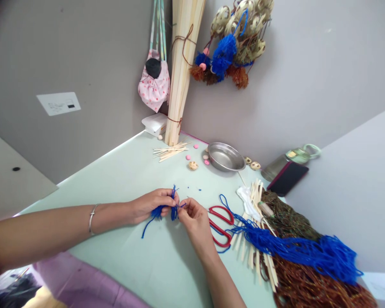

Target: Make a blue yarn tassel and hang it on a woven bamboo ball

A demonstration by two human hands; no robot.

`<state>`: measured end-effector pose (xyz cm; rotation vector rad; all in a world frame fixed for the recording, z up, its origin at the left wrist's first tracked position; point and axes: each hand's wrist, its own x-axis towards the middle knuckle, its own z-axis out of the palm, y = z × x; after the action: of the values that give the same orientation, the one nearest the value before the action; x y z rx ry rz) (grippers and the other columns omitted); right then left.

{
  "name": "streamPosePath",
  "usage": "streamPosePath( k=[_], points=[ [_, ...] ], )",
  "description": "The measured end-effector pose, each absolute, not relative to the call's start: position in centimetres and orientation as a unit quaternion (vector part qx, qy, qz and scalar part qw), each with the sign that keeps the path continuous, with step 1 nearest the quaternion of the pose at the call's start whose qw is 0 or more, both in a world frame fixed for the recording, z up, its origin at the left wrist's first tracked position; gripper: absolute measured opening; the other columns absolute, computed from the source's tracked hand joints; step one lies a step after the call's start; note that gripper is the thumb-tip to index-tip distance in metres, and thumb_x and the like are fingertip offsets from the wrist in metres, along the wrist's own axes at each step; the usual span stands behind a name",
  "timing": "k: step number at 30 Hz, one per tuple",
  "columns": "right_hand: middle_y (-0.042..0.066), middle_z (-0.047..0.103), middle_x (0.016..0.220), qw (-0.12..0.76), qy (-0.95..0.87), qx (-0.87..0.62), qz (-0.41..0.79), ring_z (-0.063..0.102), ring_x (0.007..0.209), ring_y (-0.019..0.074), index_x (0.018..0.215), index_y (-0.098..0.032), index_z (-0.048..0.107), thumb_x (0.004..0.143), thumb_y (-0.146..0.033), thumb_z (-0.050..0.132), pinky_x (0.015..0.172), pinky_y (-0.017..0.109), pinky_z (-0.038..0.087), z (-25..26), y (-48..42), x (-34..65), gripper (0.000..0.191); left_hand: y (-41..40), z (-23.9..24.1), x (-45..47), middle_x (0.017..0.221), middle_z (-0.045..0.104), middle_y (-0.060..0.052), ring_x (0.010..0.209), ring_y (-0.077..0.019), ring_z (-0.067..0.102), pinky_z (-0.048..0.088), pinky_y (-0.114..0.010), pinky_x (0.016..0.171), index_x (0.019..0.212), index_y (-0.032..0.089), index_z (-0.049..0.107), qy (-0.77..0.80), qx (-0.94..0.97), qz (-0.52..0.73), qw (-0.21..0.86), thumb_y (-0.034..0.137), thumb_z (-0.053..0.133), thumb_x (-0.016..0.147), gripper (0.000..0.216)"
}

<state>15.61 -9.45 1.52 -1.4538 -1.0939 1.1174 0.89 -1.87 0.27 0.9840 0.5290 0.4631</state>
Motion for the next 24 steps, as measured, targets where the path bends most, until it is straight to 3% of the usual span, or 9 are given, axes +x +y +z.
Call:
streamPosePath(
  k=[7, 12, 16, 24],
  points=[
    [-0.003, 0.053, 0.061, 0.49, -0.436, -0.591, 0.47, 0.044, 0.055, 0.0102, 0.071, -0.018, 0.057, 0.07, -0.028, 0.068, 0.053, 0.023, 0.036, 1.31, -9.39, 15.66, 0.016, -1.9, 0.47, 0.86, 0.062, 0.046, 0.004, 0.049, -0.0039, 0.035, 0.029, -0.019, 0.049, 0.081, 0.013, 0.055, 0.206, 0.411, 0.227, 0.858, 0.022, 0.063, 0.074, 0.013],
    [-0.004, 0.052, 0.059, 0.499, -0.437, -0.583, 0.47, 0.042, 0.054, 0.0102, 0.07, -0.018, 0.057, 0.069, -0.028, 0.069, 0.053, 0.023, 0.034, 1.31, -9.35, 15.69, 0.016, -1.8, 0.91, 0.68, 0.083, 0.061, -0.004, 0.05, -0.0027, 0.039, 0.031, -0.019, 0.051, 0.082, 0.014, 0.053, 0.183, 0.39, 0.268, 0.862, 0.021, 0.063, 0.076, 0.014],
    [-0.003, 0.054, 0.059, 0.504, -0.442, -0.589, 0.452, 0.045, 0.056, 0.0118, 0.074, -0.018, 0.059, 0.073, -0.03, 0.067, 0.055, 0.024, 0.035, 1.31, -9.44, 15.8, 0.014, -1.7, 0.88, 0.63, 0.097, 0.064, -0.007, 0.052, -0.003, 0.041, 0.034, -0.02, 0.053, 0.085, 0.015, 0.052, 0.212, 0.418, 0.304, 0.83, 0.025, 0.064, 0.079, 0.016],
    [-0.002, 0.054, 0.063, 0.507, -0.44, -0.596, 0.439, 0.046, 0.057, 0.0118, 0.075, -0.018, 0.06, 0.072, -0.033, 0.071, 0.056, 0.024, 0.038, 1.39, -9.49, 15.81, 0.018, -2.05, 0.52, 0.75, 0.066, 0.051, 0.004, 0.05, -0.0053, 0.039, 0.029, -0.019, 0.049, 0.086, 0.016, 0.057, 0.262, 0.503, 0.211, 0.796, 0.033, 0.072, 0.072, 0.026]
  ],
)
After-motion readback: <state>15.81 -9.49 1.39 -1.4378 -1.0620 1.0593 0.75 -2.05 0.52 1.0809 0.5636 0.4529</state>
